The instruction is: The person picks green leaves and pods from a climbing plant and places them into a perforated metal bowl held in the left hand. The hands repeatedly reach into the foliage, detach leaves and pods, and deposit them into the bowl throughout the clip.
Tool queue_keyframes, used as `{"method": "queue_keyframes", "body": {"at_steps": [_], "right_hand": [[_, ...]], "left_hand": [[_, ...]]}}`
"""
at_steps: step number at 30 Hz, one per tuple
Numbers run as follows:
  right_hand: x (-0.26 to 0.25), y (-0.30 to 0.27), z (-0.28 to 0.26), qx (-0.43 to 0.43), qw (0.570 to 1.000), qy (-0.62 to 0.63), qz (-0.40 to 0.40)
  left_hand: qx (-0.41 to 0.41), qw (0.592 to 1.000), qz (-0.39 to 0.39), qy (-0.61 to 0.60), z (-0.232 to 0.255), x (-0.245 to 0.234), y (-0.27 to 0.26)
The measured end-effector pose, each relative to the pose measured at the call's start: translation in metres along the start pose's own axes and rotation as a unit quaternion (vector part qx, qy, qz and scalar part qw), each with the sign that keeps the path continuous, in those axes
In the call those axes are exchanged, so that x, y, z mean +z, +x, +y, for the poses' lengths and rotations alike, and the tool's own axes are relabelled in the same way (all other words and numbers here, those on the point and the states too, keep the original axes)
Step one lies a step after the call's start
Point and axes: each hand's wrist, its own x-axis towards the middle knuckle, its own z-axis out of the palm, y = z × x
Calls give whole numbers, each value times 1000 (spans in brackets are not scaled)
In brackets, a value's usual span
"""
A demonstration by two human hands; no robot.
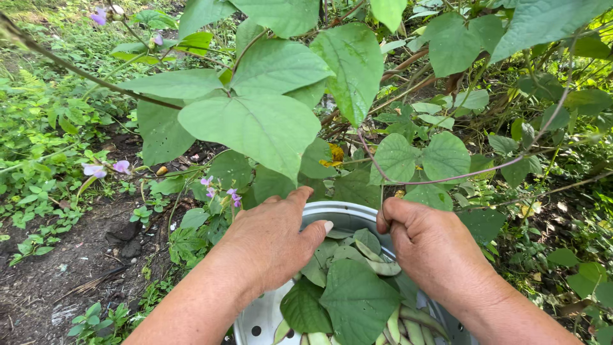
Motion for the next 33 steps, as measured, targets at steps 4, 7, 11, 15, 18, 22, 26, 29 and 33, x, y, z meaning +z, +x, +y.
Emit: {"method": "queue_keyframes", "body": {"at_steps": [4, 7, 11, 15, 18, 22, 26, 29, 33], "right_hand": [[-2, -1, -6, -12, 1000, 1, -28], [-3, -5, -12, -11, 994, -85, -65], [-3, -6, -19, -37, 992, -89, -80], [-5, -4, -24, -80, 990, -82, -78], [-9, -7, -28, -83, 962, -201, -163], [-17, -9, -48, -140, 959, -173, -177], [-36, -11, -70, -62, 978, -103, -169], [-44, -11, -83, -61, 984, -64, -156], [-37, 1, -87, -141, 978, 70, -137]], "left_hand": [[-2, 1000, -3, -1, -3, -1, -2], [5, 1000, 5, 0, -4, -1, -3], [7, 1000, 11, -3, -8, -4, -4], [3, 1000, 16, -15, -14, -9, -9], [-17, 1000, -1, -17, -17, -14, -10], [-28, 999, 8, -24, -27, -19, -14], [-7, 999, 37, -18, -38, -23, -14], [-7, 999, 41, -20, -45, -26, -13], [-11, 999, 43, -16, -52, -33, -12]]}}
